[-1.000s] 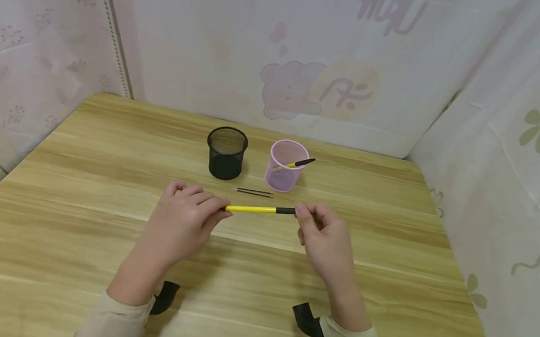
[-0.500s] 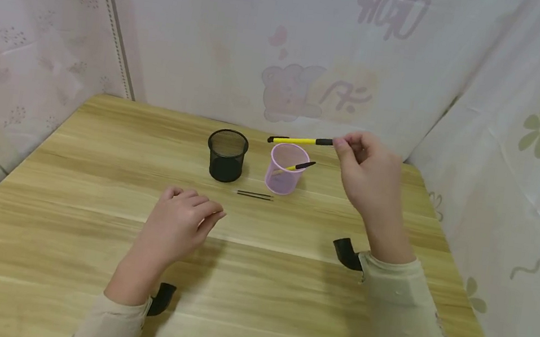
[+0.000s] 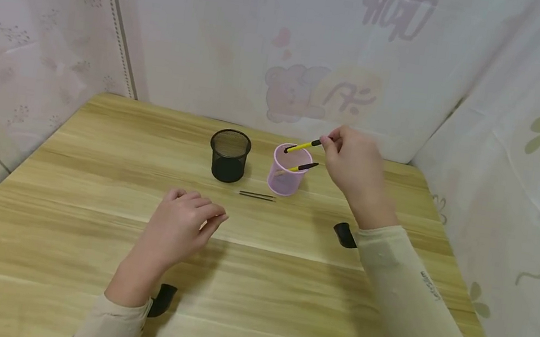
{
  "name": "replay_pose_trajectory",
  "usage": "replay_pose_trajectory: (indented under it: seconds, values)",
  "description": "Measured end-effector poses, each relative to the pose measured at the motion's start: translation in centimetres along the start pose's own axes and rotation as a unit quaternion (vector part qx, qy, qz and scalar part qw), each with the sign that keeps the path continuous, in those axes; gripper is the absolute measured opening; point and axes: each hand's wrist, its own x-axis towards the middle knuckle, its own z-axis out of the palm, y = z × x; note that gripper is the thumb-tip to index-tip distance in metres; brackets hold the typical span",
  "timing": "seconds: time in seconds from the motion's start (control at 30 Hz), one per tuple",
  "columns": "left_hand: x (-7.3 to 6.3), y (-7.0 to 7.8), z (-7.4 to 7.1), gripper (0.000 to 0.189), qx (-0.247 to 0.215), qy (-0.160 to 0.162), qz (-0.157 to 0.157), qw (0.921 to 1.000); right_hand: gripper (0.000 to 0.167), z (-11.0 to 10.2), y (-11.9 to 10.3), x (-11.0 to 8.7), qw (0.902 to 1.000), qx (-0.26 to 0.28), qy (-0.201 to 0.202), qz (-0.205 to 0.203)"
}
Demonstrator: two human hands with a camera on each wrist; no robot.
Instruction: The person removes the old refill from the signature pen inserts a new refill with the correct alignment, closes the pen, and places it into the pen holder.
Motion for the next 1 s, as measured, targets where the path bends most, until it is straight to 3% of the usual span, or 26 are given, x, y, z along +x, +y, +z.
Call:
replay_pose_trajectory:
  seconds: [0.3,0.5,0.7,1.0]
  values:
    - [-0.2,0.1,0.0,0.006,-0.005,-0.005,-0.002,1.0,0.025,3.2,0.8,-0.1,0.9953,-0.083,-0.035,-0.036]
    - [-0.1,0.1,0.0,0.006,-0.005,-0.002,0.002,1.0,0.023,4.5,0.9,-0.4,0.9949,-0.091,-0.034,-0.028]
    - [-0.1,0.0,0.0,0.007,-0.006,-0.001,0.007,1.0,0.026,5.4,1.4,-1.1,0.9938,-0.091,-0.062,-0.013]
    - [0.1,-0.1,0.0,0.007,-0.008,-0.008,0.001,0.9999,0.053,4.6,1.9,-1.8,0.9918,-0.059,-0.112,0.021]
